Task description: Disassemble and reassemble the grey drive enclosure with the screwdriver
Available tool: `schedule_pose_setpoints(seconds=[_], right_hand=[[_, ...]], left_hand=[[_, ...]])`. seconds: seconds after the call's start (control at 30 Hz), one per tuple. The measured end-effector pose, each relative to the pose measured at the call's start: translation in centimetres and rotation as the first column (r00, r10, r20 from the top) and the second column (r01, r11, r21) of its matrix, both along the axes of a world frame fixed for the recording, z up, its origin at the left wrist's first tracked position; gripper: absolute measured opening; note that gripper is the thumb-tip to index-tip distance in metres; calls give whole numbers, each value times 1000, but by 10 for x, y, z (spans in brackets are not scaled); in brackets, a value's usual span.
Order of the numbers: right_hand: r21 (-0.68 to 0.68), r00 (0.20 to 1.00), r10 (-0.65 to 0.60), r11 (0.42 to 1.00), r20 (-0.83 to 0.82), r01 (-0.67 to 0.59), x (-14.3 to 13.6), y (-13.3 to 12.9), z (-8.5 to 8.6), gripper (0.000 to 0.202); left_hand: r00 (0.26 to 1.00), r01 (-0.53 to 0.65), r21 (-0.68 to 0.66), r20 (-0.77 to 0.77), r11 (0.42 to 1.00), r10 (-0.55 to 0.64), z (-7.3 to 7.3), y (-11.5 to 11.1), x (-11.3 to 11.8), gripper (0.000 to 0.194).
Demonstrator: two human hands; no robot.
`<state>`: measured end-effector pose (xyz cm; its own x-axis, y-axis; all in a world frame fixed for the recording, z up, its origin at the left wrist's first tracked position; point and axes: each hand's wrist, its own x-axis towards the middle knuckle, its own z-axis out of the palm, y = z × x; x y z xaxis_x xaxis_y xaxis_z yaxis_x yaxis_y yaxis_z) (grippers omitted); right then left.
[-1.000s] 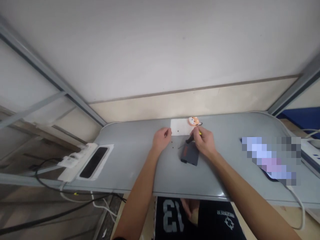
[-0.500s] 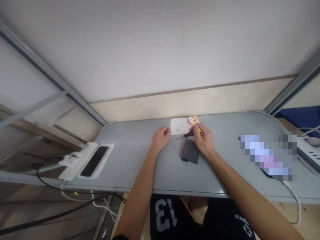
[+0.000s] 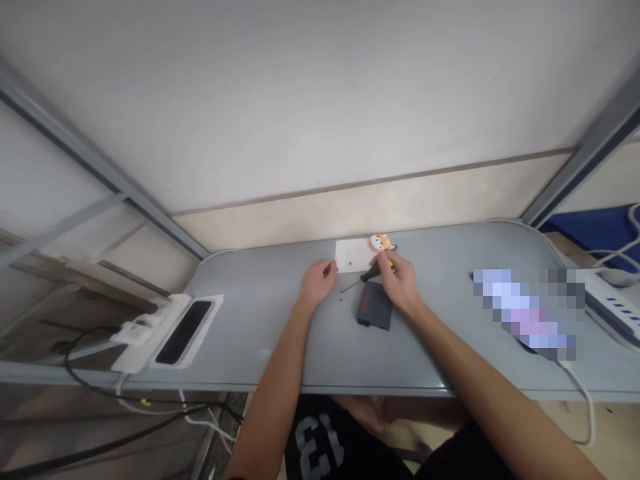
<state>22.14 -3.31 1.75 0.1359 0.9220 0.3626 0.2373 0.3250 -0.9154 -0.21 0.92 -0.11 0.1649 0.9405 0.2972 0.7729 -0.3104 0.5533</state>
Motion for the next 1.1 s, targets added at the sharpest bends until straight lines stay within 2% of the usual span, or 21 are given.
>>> schedule_pose_setpoints(seconds=[0.3,0.47,0.77,0.9,1.1], right_hand=[[26,994,51,998,92,-54,-3,-2,4,45],[-13,1000,8,1000,-22,-9,0,3,3,48],[-95,965,-135,989,-223,116,11,11,5,50],[-125,948,-166,983,-270,136,14,16,0,49],[-147,938,-219,972,-270,185,15,26,-12,55]], left_hand=[[999,47,2,-10,999,-47,6,-2,4,37],[995,99,-9,11,995,-98,8,-5,5,37],[946,315,-50,103,948,-309,21,-18,9,23],[955,291,-88,87,953,-284,16,-20,13,16],[960,279,-64,45,958,-277,2,-13,16,16]])
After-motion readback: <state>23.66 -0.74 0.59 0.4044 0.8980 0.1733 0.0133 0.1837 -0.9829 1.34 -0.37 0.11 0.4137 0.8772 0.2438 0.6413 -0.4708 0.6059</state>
